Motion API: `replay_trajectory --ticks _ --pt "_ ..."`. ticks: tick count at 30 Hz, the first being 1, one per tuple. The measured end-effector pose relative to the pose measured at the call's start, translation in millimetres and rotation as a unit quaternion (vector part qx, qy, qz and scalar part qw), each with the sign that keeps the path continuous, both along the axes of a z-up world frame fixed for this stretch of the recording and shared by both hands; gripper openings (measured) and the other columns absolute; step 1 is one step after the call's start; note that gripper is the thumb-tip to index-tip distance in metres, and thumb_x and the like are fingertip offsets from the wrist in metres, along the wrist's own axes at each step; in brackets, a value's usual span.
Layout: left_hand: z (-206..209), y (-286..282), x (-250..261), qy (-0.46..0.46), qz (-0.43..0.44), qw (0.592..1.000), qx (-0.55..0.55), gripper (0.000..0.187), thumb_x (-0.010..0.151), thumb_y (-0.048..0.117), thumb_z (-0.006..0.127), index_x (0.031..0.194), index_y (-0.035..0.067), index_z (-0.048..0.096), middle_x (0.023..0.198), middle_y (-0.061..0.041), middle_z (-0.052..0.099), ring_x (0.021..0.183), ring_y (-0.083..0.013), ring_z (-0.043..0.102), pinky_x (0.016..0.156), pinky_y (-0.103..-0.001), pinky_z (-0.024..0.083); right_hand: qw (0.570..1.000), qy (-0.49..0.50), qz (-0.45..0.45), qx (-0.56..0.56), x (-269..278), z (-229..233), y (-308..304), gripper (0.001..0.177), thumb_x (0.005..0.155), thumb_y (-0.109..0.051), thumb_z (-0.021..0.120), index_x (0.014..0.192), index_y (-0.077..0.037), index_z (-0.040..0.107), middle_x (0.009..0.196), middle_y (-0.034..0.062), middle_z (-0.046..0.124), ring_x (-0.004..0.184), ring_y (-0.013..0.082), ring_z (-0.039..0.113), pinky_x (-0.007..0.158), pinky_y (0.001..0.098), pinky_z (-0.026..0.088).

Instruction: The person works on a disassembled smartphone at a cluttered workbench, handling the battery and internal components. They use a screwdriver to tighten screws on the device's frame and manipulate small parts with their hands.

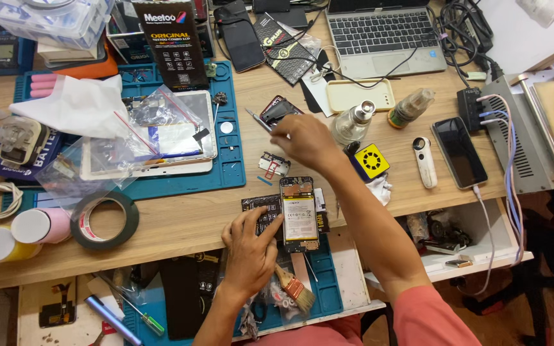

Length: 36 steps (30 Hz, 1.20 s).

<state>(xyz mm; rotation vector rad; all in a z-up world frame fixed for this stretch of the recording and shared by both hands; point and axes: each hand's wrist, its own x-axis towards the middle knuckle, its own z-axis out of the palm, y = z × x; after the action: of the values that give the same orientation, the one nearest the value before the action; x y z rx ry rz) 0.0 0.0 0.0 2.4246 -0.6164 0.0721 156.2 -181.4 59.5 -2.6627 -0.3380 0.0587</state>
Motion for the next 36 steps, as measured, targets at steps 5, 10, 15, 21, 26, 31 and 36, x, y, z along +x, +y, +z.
replay_trajectory --ticks 5,10,15,21,26,31,36 --pt "2 -1 0 -0.025 0.010 1.000 0.000 0.044 0.073 0.017 0.050 0.115 0.022 0.059 0.123 -0.007 0.046 0.115 -0.0282 0.037 0.088 -0.049 0.025 0.980 0.056 0.041 -0.187 -21 -26 13 0.017 0.078 -0.026 0.063 0.088 -0.011 0.062 0.092 0.0053 0.059 0.091 0.0325 0.054 0.058 0.0487 0.045" --pt "3 -1 -1 -0.035 0.009 0.999 0.001 0.045 0.072 0.017 0.051 0.116 0.022 0.059 0.124 -0.008 0.046 0.114 -0.0290 0.037 0.089 -0.049 0.025 0.976 0.062 0.033 -0.206 -22 -38 13 0.020 0.078 -0.027 0.060 0.092 -0.012 0.059 0.093 0.0051 0.059 0.093 0.0329 0.054 0.057 0.0503 0.047" --pt "4 -3 -1 -0.035 0.015 0.999 0.007 0.045 0.071 0.015 0.050 0.114 0.024 0.060 0.123 -0.007 0.047 0.114 -0.0276 0.038 0.088 -0.049 0.025 0.983 0.060 0.044 -0.168 -24 -42 14 0.013 0.084 -0.025 0.057 0.088 -0.017 0.065 0.090 0.0028 0.057 0.090 0.0300 0.053 0.057 0.0456 0.045" --pt "2 -3 -1 -0.037 0.017 0.999 0.007 0.045 0.072 0.015 0.050 0.115 0.024 0.059 0.124 -0.006 0.046 0.114 -0.0274 0.037 0.090 -0.048 0.024 0.991 0.048 0.063 -0.109 -21 -47 7 0.019 0.075 -0.022 0.069 0.086 -0.010 0.059 0.090 0.0077 0.050 0.087 0.0325 0.053 0.057 0.0477 0.043" --pt "2 -2 -1 -0.012 0.010 1.000 0.008 0.044 0.076 0.016 0.049 0.117 0.023 0.059 0.124 -0.008 0.045 0.117 -0.0276 0.035 0.090 -0.049 0.023 0.993 0.107 0.039 -0.011 -6 -22 13 0.006 0.075 -0.016 0.062 0.080 -0.013 0.064 0.086 0.0056 0.066 0.083 0.0299 0.059 0.062 0.0429 0.042" --pt "1 -3 -2 -0.028 0.015 0.999 0.005 0.043 0.075 0.015 0.049 0.116 0.023 0.059 0.123 -0.007 0.046 0.116 -0.0272 0.036 0.091 -0.049 0.023 0.997 0.064 0.030 -0.009 3 -34 17 0.019 0.081 -0.023 0.061 0.097 -0.014 0.066 0.098 0.0050 0.066 0.092 0.0308 0.058 0.070 0.0446 0.044" --pt "1 -3 -1 -0.022 0.011 1.000 0.000 0.044 0.075 0.014 0.048 0.118 0.023 0.059 0.124 -0.008 0.046 0.117 -0.0274 0.035 0.091 -0.048 0.022 0.976 0.074 -0.008 -0.204 -20 -42 10 0.026 0.075 -0.029 0.066 0.092 -0.012 0.056 0.092 0.0073 0.063 0.085 0.0353 0.060 0.057 0.0474 0.045"
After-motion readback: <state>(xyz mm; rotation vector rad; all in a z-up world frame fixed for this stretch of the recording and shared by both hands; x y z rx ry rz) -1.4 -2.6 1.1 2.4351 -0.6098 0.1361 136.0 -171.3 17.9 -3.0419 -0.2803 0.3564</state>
